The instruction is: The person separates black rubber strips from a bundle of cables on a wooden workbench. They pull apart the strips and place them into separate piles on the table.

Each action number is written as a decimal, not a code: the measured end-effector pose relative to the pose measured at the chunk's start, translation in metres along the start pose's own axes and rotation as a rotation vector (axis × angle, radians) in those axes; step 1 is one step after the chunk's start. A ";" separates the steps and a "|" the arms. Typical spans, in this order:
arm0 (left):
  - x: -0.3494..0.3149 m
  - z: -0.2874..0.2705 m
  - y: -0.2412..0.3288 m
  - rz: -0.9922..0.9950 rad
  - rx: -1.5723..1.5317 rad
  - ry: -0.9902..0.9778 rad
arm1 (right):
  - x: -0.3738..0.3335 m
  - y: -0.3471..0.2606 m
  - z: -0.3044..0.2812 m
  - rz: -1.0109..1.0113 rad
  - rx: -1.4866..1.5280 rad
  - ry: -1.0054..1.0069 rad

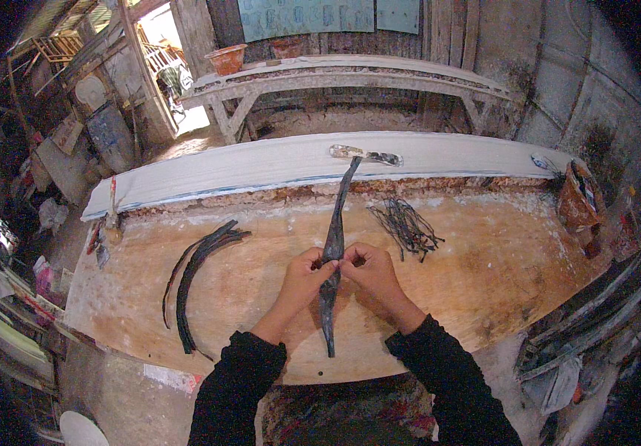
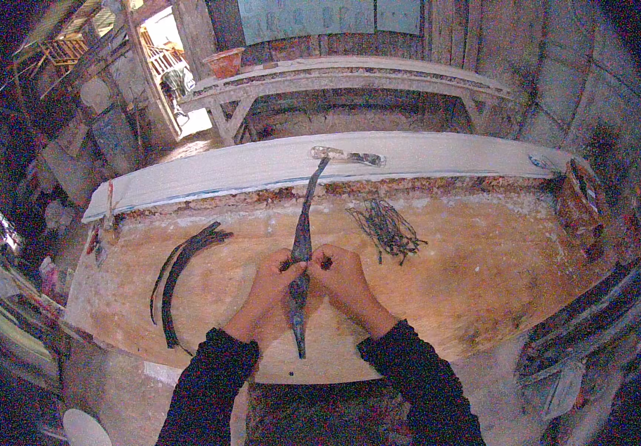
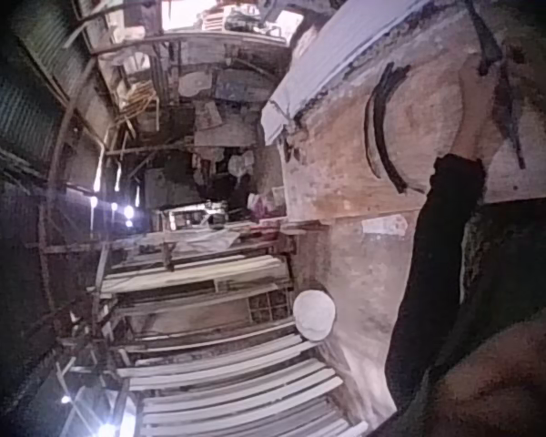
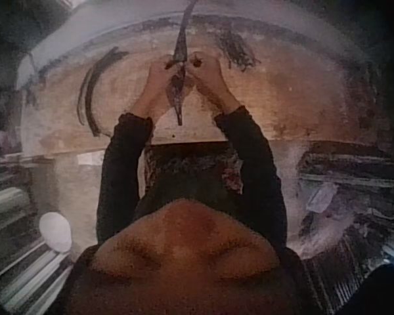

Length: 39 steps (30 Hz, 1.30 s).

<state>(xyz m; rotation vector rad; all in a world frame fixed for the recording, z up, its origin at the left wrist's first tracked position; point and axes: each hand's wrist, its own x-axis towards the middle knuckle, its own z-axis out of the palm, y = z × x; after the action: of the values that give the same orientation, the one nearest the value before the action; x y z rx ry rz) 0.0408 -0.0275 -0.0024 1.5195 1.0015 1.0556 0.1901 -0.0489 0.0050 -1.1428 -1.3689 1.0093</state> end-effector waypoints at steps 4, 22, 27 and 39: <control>0.000 0.002 -0.004 -0.035 -0.150 -0.048 | 0.000 0.004 -0.001 -0.033 -0.077 -0.005; -0.002 0.000 -0.003 -0.269 -0.610 -0.159 | 0.000 -0.001 0.000 -0.114 -0.365 0.066; -0.006 -0.004 0.010 -0.353 -0.874 -0.138 | 0.002 -0.003 -0.004 -0.066 -0.428 0.040; -0.007 -0.109 0.066 0.382 -1.013 0.026 | 0.008 0.014 -0.017 0.028 -0.622 -0.049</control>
<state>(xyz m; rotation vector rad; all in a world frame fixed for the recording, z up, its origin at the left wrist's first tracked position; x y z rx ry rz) -0.0601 -0.0168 0.0753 0.8384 0.0827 1.5280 0.2079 -0.0382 -0.0050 -1.5963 -1.7741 0.6402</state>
